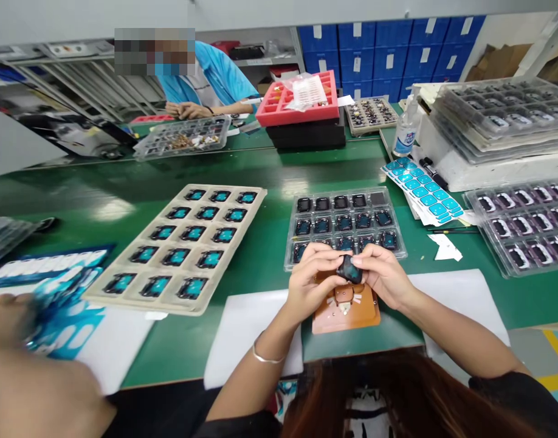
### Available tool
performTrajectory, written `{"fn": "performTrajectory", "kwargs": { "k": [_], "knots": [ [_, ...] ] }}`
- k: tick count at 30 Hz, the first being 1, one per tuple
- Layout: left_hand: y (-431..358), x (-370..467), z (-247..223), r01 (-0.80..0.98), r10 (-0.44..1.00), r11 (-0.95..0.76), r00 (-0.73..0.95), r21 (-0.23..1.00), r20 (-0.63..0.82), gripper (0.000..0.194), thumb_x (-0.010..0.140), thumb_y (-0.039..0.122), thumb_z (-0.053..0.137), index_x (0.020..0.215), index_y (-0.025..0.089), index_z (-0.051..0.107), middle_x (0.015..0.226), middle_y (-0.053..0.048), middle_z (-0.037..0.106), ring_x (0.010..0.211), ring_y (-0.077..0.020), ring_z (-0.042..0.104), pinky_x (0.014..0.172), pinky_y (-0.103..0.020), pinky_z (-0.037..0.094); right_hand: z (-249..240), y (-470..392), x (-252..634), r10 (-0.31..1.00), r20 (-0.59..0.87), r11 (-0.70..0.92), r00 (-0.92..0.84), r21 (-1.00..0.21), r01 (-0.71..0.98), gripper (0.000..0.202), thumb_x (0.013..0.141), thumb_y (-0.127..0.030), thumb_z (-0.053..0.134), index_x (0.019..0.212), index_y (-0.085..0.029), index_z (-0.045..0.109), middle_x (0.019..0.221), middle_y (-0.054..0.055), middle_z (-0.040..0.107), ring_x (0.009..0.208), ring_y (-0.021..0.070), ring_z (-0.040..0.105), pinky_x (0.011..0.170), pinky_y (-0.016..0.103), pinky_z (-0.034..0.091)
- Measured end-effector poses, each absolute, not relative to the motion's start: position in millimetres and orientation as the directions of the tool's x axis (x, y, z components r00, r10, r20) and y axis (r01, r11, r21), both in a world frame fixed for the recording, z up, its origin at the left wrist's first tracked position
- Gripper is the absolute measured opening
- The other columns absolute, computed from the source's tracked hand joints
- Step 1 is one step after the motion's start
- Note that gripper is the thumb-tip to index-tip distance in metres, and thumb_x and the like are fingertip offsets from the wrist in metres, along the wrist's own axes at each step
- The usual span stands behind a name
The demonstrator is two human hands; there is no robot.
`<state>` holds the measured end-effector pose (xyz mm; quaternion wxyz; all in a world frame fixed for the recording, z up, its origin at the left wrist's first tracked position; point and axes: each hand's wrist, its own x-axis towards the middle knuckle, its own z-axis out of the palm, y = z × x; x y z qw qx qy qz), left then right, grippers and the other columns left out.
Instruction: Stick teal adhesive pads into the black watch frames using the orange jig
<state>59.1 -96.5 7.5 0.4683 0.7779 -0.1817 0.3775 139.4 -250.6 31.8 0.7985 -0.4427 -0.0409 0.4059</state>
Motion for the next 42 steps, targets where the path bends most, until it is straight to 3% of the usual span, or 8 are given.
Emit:
{"fn": "performTrajectory", "kwargs": {
  "k": [13,21,30,35,42],
  "knots": [
    [-100.3,54.5,18.5,-0.622,-0.005,-0.595,0.636,0.509,0.772,0.018,0.088,0.033,0.07,0.098,0.019,0.065,0.106,-0.012,0.076,0.089,-0.0182,0.06,0.078,-0.037,0.051,34.6,-254.8,139.8,0.7,-0.31,0.19,0.643,-0.787,-0.587,0.045,0.048,-0.036,0.091,0.05,-0.018,0.05,0.049,-0.006,0.057,0.042,0.0069,0.049,0.041,0.019,0.039],
    [-96.8,53.1,22.5,-0.615,-0.06,-0.621,0.656,0.486,0.752,0.018,0.088,0.033,0.07,0.098,0.019,0.065,0.105,-0.011,0.076,0.089,-0.0184,0.06,0.077,-0.036,0.051,32.3,-255.0,143.8,0.71,-0.32,0.144,0.628,-0.806,-0.573,0.046,0.047,-0.038,0.094,0.051,-0.017,0.053,0.048,-0.006,0.059,0.041,0.0065,0.051,0.041,0.018,0.04],
    [-95.3,55.5,20.5,-0.593,-0.028,-0.583,0.698,0.555,0.716,0.038,0.087,0.048,0.068,0.112,0.02,0.066,0.088,-0.008,0.071,0.088,-0.0201,0.056,0.076,-0.033,0.051,29.2,-265.2,173.5,0.831,-0.311,-0.06,0.461,-0.874,-0.483,0.037,0.047,-0.035,0.095,0.069,-0.013,0.074,0.06,0.001,0.069,0.049,0.0079,0.06,0.051,0.019,0.048],
    [-91.9,54.7,24.6,-0.641,-0.105,-0.525,0.702,0.56,0.705,0.033,0.087,0.041,0.07,0.113,0.021,0.068,0.084,-0.006,0.07,0.085,-0.0199,0.057,0.083,-0.039,0.05,28.7,-268.1,177.8,0.837,-0.316,-0.111,0.448,-0.898,-0.425,0.036,0.049,-0.035,0.095,0.073,-0.014,0.077,0.062,0.001,0.07,0.048,0.0073,0.06,0.053,0.019,0.049],
    [-86.1,52.4,22.4,-0.505,0.031,-0.364,0.834,0.783,0.552,0.044,0.075,0.043,0.08,0.11,0.018,0.071,0.1,-0.012,0.072,0.095,-0.023,0.064,0.088,-0.039,0.052,29.6,-267.0,173.7,0.842,-0.269,-0.054,0.468,-0.905,-0.422,0.034,0.05,-0.033,0.095,0.07,-0.015,0.075,0.065,0.001,0.071,0.05,0.0065,0.059,0.052,0.018,0.049]
  ]
}}
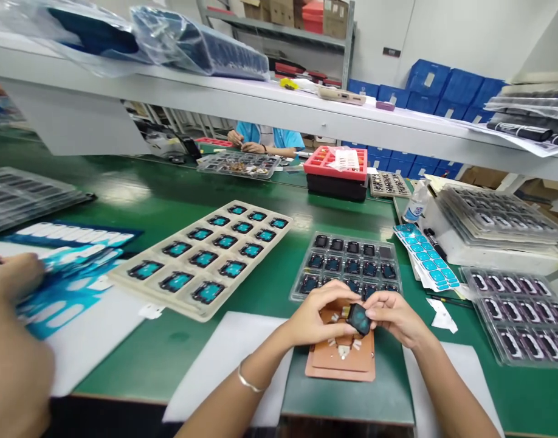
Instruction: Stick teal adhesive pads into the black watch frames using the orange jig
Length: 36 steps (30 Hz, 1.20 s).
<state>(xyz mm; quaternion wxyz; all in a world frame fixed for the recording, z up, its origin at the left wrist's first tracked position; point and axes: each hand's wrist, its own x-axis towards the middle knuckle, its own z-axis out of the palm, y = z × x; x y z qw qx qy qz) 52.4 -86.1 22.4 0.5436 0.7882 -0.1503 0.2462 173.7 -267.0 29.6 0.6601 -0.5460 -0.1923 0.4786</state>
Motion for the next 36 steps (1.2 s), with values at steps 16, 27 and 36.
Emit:
{"fn": "performTrajectory", "kwargs": {
  "k": [16,27,36],
  "knots": [
    [-92.9,52.6,18.0,-0.275,0.27,-0.108,0.916,0.955,0.295,0.039,0.085,0.041,0.069,0.116,0.017,0.068,0.09,-0.006,0.07,0.075,-0.0142,0.064,0.069,-0.025,0.056,14.0,-256.3,152.8,0.61,0.048,0.222,0.791,-0.968,-0.112,0.028,0.057,-0.03,0.09,0.077,-0.023,0.072,0.072,0.001,0.07,0.065,0.0156,0.064,0.062,0.028,0.055],
    [-97.4,52.3,13.7,-0.221,0.225,0.131,0.956,0.966,0.188,0.044,0.079,0.036,0.076,0.118,0.018,0.069,0.099,-0.008,0.073,0.088,-0.0171,0.067,0.086,-0.033,0.056,16.6,-254.9,142.7,0.566,0.325,0.311,0.758,-0.935,0.169,0.013,0.067,-0.026,0.085,0.065,-0.024,0.072,0.066,0.003,0.069,0.064,0.0173,0.064,0.059,0.029,0.053],
    [-98.7,53.1,10.4,-0.183,0.223,0.128,0.963,0.975,0.151,0.049,0.078,0.03,0.072,0.126,0.018,0.067,0.11,-0.009,0.07,0.093,-0.0183,0.067,0.089,-0.032,0.055,6.7,-257.3,148.3,0.591,0.308,0.261,0.745,-0.947,0.185,0.011,0.071,-0.022,0.083,0.067,-0.024,0.072,0.068,0.003,0.068,0.067,0.0164,0.064,0.06,0.026,0.054]
  ]
}}
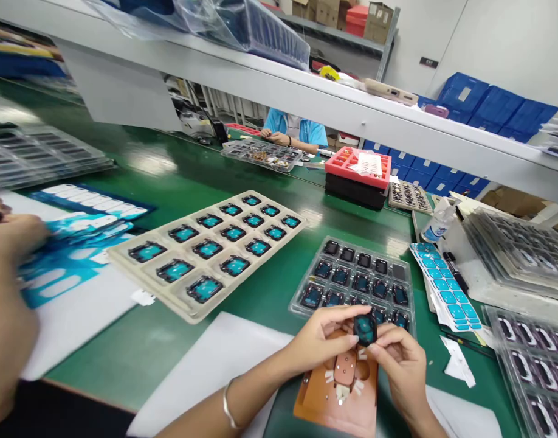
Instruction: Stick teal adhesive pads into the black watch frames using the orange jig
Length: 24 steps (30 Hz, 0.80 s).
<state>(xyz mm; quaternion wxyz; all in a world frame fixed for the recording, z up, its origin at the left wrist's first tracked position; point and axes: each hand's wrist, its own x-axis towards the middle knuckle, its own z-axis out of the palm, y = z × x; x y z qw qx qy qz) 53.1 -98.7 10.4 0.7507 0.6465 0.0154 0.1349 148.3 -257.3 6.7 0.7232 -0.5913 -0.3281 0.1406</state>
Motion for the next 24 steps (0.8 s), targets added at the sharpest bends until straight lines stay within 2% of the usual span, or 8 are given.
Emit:
{"fn": "performTrajectory", "kwargs": {
  "k": [3,7,14,20,24],
  "knots": [
    [-96.2,51.8,11.9,-0.191,0.213,0.087,0.962,0.978,0.169,0.048,0.079,0.024,0.066,0.126,0.018,0.067,0.109,-0.009,0.071,0.092,-0.0183,0.067,0.086,-0.031,0.055,5.2,-257.2,148.6,0.607,0.31,0.253,0.732,-0.948,0.192,0.011,0.071,-0.021,0.082,0.068,-0.024,0.072,0.069,0.003,0.068,0.066,0.0162,0.065,0.059,0.025,0.054],
    [-96.3,52.1,12.9,-0.217,0.259,-0.017,0.942,0.976,0.213,0.051,0.071,0.013,0.059,0.12,0.019,0.071,0.104,-0.007,0.073,0.087,-0.0175,0.067,0.08,-0.027,0.055,3.4,-256.4,147.8,0.614,0.311,0.233,0.726,-0.95,0.21,0.011,0.071,-0.023,0.082,0.067,-0.023,0.072,0.069,0.004,0.069,0.064,0.0175,0.065,0.057,0.026,0.054],
    [-101.4,51.7,15.7,-0.264,0.341,-0.262,0.875,0.928,0.345,0.055,0.062,0.008,0.051,0.111,0.016,0.076,0.083,-0.004,0.075,0.066,-0.0132,0.063,0.069,-0.023,0.053,3.3,-257.3,149.1,0.638,0.343,0.199,0.689,-0.938,0.283,0.012,0.072,-0.025,0.082,0.066,-0.023,0.072,0.069,0.006,0.07,0.065,0.019,0.066,0.058,0.028,0.054],
    [-101.7,51.8,15.7,-0.231,0.365,-0.298,0.869,0.926,0.334,0.051,0.063,0.009,0.051,0.106,0.015,0.077,0.07,-0.002,0.071,0.057,-0.0109,0.058,0.06,-0.019,0.049,-2.8,-256.8,147.0,0.63,0.302,0.151,0.716,-0.951,0.269,0.013,0.072,-0.029,0.083,0.066,-0.024,0.073,0.073,0.007,0.071,0.07,0.0207,0.068,0.061,0.029,0.055],
    [-103.6,54.1,12.3,-0.256,0.38,-0.282,0.855,0.925,0.353,0.047,0.066,0.012,0.053,0.105,0.014,0.078,0.059,0.0,0.065,0.051,-0.009,0.054,0.054,-0.016,0.045,-12.1,-263.7,141.6,0.552,0.241,0.125,0.798,-0.97,0.206,0.024,0.067,-0.041,0.086,0.064,-0.024,0.07,0.076,0.009,0.071,0.069,0.0222,0.069,0.062,0.032,0.058]
  ]
}}
